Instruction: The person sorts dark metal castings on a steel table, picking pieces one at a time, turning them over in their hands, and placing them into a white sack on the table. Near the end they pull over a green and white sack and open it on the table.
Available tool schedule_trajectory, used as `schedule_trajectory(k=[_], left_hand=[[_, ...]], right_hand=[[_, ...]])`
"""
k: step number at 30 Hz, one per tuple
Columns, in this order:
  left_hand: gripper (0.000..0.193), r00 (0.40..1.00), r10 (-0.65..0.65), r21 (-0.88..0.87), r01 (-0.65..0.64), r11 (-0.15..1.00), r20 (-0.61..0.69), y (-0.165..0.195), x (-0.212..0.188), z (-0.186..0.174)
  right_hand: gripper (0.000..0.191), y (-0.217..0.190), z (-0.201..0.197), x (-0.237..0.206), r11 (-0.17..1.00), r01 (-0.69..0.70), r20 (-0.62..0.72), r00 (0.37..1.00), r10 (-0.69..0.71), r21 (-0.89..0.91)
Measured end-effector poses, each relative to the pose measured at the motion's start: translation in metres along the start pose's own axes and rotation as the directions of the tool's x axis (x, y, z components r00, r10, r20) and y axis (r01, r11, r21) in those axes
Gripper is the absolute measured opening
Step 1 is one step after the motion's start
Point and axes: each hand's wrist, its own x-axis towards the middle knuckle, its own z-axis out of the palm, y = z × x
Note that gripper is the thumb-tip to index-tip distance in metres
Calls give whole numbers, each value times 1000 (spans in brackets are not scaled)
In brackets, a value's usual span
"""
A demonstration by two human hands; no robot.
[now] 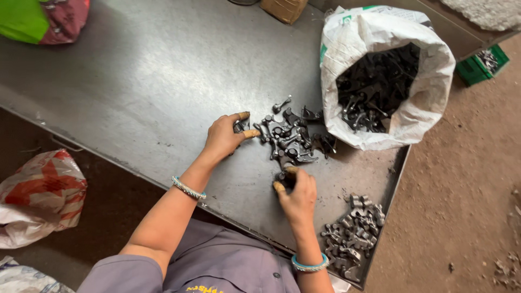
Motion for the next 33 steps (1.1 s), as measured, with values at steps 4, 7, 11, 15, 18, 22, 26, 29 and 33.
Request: schedule_trajectory(k=[4, 7, 11, 15, 18, 22, 26, 29, 33], left_hand=[[52, 979, -84, 57, 74, 996, 185, 3, -12, 25], [50, 992, -4, 85, -6, 996, 123, 1, -28, 43], [51, 980, 84, 59, -96, 994, 179, 1, -43, 54], [48, 948, 156, -153, -117, 981, 277, 11, -62, 66], [43, 953, 14, -202, 50, 978, 301, 20, -76, 75], [57, 721, -150, -594, 654, 469, 676, 24, -85, 76], [43, 644, -60, -628, 759, 171, 763, 26, -80, 65], [31, 745, -105, -700, 658, 278, 659, 25, -70, 52], [39, 878, -189, -687, 464, 560, 439, 26, -57, 34]], right_hand=[[46, 48, -13, -20, 795, -151, 107, 988, 108, 588], [46, 76, -20, -38, 534, -155, 112, 987, 111, 831], [41, 98, -30, -50, 396, -250, 162, 957, 242, 884], [33, 99, -36, -42, 440, -292, 139, 927, 348, 849], [30, 83, -40, -36, 455, -327, 154, 914, 376, 828], [28, 50, -43, -19, 400, -260, 216, 965, 152, 879], [32, 21, -29, 20, 944, 57, -50, 998, -43, 326], [39, 10, -15, 37, 966, 252, -75, 966, -248, 58], [37, 11, -19, 22, 985, 173, 35, 984, -174, 16]])
